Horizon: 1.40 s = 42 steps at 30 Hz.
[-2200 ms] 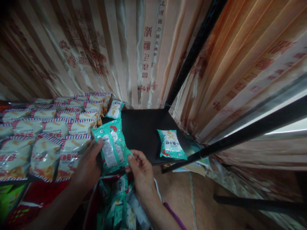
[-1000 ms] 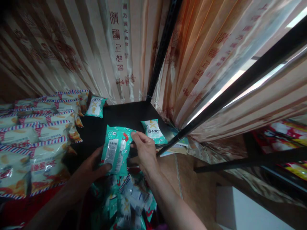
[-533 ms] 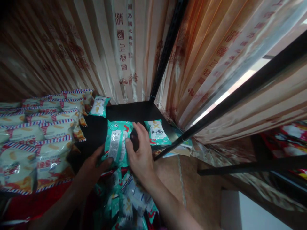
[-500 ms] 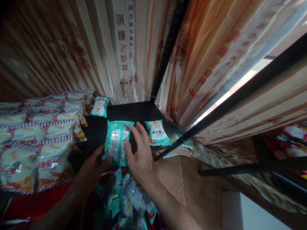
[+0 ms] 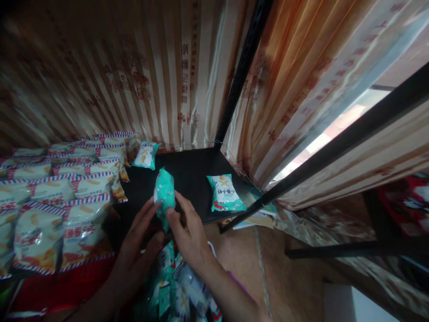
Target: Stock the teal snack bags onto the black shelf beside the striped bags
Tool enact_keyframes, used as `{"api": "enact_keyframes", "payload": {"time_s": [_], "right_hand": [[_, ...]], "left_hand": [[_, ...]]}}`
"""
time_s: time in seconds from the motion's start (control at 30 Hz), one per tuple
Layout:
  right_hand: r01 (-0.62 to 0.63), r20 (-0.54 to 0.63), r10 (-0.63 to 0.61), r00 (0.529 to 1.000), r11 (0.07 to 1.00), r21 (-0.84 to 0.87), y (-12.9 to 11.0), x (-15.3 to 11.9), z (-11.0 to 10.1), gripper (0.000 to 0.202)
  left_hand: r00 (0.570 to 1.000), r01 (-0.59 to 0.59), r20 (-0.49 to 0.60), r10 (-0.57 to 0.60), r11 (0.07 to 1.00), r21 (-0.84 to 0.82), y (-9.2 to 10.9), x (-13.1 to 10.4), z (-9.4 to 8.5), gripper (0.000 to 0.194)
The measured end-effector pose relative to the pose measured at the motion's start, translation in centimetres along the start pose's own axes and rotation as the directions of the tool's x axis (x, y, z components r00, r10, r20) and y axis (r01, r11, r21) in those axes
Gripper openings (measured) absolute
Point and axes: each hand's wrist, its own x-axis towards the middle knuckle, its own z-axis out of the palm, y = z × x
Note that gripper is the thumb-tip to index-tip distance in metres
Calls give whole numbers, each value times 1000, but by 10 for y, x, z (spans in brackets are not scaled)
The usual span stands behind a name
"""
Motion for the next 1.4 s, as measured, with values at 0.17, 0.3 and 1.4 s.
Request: {"api": "enact_keyframes", "payload": {"time_s": [0.17,0.3,1.4], "right_hand": [[-72,110,46,993,966,249,-2,0,2,49],[-76,92,54,994,963,258,3,2,3,59],[-199,41,210,977,823,532,14,13,14,37]], "left_hand": [[998,-58,-6,58,998,-32,0,-4,-1,45],[998,55,21,-53,988,-146,2,-1,-1,48],[926,319,-76,-370,873,-369,-15,23,-3,34]]}}
